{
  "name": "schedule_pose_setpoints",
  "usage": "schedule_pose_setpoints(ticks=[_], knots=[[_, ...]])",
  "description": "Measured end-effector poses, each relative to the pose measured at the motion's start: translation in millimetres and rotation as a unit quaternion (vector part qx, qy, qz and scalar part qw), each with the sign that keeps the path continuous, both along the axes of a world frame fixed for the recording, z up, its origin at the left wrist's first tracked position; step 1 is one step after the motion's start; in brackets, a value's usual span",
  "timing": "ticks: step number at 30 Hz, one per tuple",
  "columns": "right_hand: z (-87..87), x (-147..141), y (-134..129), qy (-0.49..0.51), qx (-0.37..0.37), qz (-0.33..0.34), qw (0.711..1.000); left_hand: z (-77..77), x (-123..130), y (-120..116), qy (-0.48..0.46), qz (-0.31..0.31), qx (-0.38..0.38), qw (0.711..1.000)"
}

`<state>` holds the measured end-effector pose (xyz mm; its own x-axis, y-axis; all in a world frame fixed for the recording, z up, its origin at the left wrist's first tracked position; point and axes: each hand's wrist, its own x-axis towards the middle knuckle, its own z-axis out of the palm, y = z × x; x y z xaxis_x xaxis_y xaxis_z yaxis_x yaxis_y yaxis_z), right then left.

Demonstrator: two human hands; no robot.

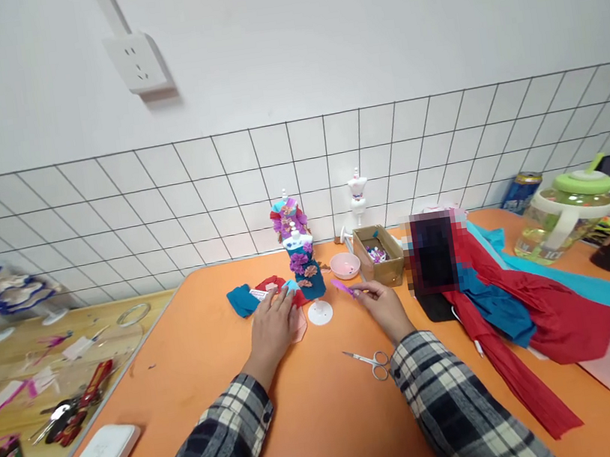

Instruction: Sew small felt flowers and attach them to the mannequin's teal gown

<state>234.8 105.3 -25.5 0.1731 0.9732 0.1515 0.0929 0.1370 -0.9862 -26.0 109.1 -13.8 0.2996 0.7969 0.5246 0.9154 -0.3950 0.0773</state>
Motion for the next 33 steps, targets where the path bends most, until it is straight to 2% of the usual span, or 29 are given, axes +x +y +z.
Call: schedule_pose_setpoints(ticks=[3, 6, 7, 9, 11, 12, 15, 19, 22, 23, 25, 27, 28, 30, 32, 33], knots=[[15.2, 3, 1, -0.120, 0.104, -0.112, 0.981, -6.7, 9, 9, 0.021, -0.018, 0.006, 1.000], [39.5, 13, 12, -0.284, 0.171, -0.221, 0.917, -14.2, 8, 12, 0.020, -0.038, -0.033, 0.999], [47.9, 17, 18, -0.342, 0.170, -0.236, 0.894, -15.6, 6, 12, 0.007, -0.040, -0.046, 0.998], [62.5, 22, 30, -0.449, 0.103, -0.255, 0.851, -16.0, 1, 11, -0.033, -0.037, -0.058, 0.997], [72.1, 23, 39, -0.518, 0.030, -0.238, 0.821, -14.0, -3, 11, -0.077, -0.027, -0.052, 0.995], [74.8, 23, 41, -0.535, 0.019, -0.228, 0.813, -12.6, -5, 11, -0.097, -0.022, -0.046, 0.994], [75.6, 21, 37, -0.543, 0.054, -0.217, 0.810, -9.4, -11, 13, -0.151, -0.010, -0.028, 0.988], [62.3, 22, 16, -0.522, 0.084, -0.235, 0.816, -5.9, -18, 12, -0.207, -0.004, -0.005, 0.978], [43.5, 17, -10, -0.445, 0.125, -0.248, 0.852, 1.4, -16, -3, -0.249, 0.000, 0.005, 0.968], [36.6, 13, -19, -0.406, 0.142, -0.226, 0.874, 4.5, -14, -11, -0.288, -0.012, -0.002, 0.958], [24.4, 0, -37, -0.334, 0.141, -0.091, 0.928, 10.2, -8, -32, -0.362, -0.057, -0.053, 0.929], [16.3, -16, -53, -0.213, 0.101, 0.043, 0.971, 13.5, 0, -55, -0.438, -0.120, -0.161, 0.876], [14.2, -24, -59, -0.136, 0.070, 0.102, 0.983, 14.0, 4, -66, -0.463, -0.152, -0.226, 0.843], [12.9, -39, -67, -0.010, 0.004, 0.218, 0.976, 13.2, 10, -84, -0.475, -0.187, -0.325, 0.796], [13.5, -50, -71, 0.037, -0.047, 0.295, 0.954, 11.0, 14, -94, -0.474, -0.208, -0.365, 0.774], [13.8, -53, -72, 0.030, -0.066, 0.306, 0.949, 9.6, 15, -95, -0.476, -0.204, -0.368, 0.772]])
